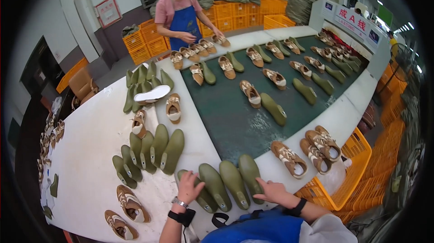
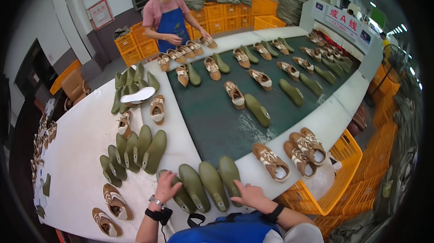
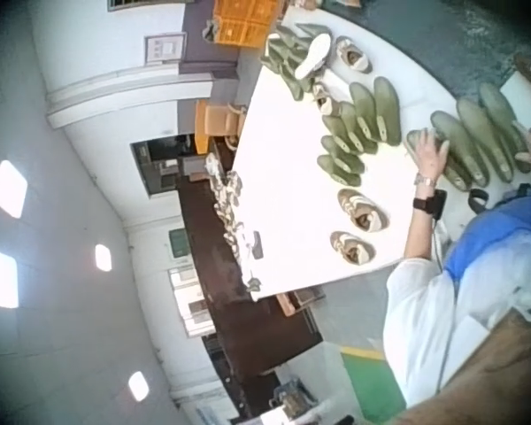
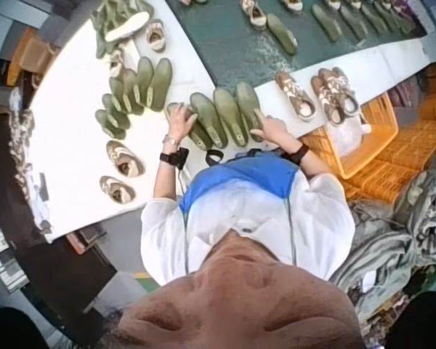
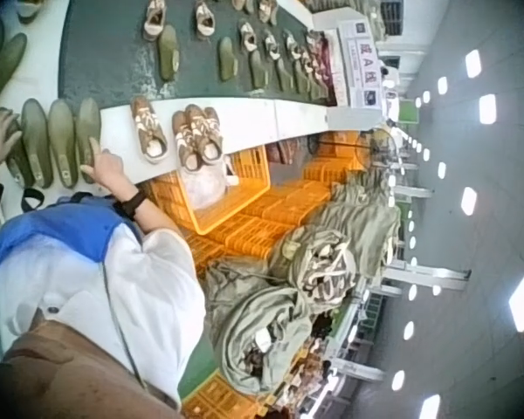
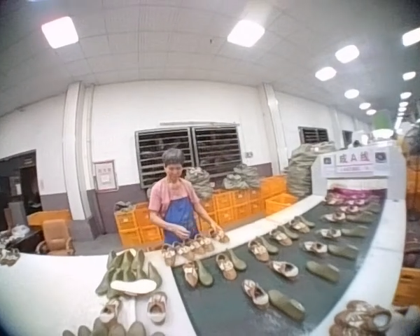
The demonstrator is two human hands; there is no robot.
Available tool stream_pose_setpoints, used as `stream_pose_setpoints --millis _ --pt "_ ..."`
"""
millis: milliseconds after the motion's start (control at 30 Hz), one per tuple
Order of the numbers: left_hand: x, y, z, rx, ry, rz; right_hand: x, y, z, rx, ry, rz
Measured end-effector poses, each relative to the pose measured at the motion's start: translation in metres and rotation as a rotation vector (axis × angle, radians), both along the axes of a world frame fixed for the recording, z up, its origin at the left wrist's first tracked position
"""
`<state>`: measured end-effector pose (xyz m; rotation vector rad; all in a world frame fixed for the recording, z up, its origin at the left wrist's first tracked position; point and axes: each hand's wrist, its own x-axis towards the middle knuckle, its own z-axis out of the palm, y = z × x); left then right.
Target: The recorder is matching finished shoe uppers with green plastic shoe lasts and placing them on a conveyor belt in a shoe factory.
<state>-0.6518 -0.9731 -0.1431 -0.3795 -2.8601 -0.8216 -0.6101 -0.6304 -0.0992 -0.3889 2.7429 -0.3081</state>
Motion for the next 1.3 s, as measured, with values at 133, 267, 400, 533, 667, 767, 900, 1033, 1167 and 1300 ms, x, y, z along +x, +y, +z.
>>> stream_pose_setpoints --millis 133,267,400,533,667,767,900,1033,1167,1300 --pt "0.054 0.078 0.006 -0.031 -0.074 -0.072 0.003 -0.006 -0.021 -0.237 -0.105 -0.013" --pt "0.078 0.095 0.001 -0.264 -0.012 0.158 -0.049 0.002 -0.038 -0.382 -0.031 -0.073" --pt "0.079 0.106 -0.006 -0.255 0.078 0.405 -0.171 0.004 -0.087 -0.737 0.024 -0.364" --pt "0.084 0.102 -0.015 -0.172 0.139 0.447 -0.229 -0.033 -0.056 -0.133 0.049 -0.093" --pt "0.089 0.11 -0.014 -0.188 0.135 0.464 -0.268 -0.031 -0.095 -0.061 0.106 -0.139" --pt "0.087 0.11 -0.018 -0.184 0.171 0.458 -0.278 -0.027 -0.076 -0.247 0.097 -0.178" --pt "0.088 0.109 -0.023 -0.207 0.143 0.445 -0.245 0.03 -0.033 -0.268 0.013 0.096" --pt "0.081 0.105 -0.022 -0.207 0.165 0.438 -0.169 0.114 0.022 -0.252 0.016 0.243" --pt "0.078 0.099 -0.028 -0.221 0.198 0.403 -0.076 0.166 0.039 -0.112 -0.17 0.261" --pt "0.075 0.098 -0.031 -0.219 0.2 0.402 -0.016 0.184 -0.022 0.181 0.204 0.036"
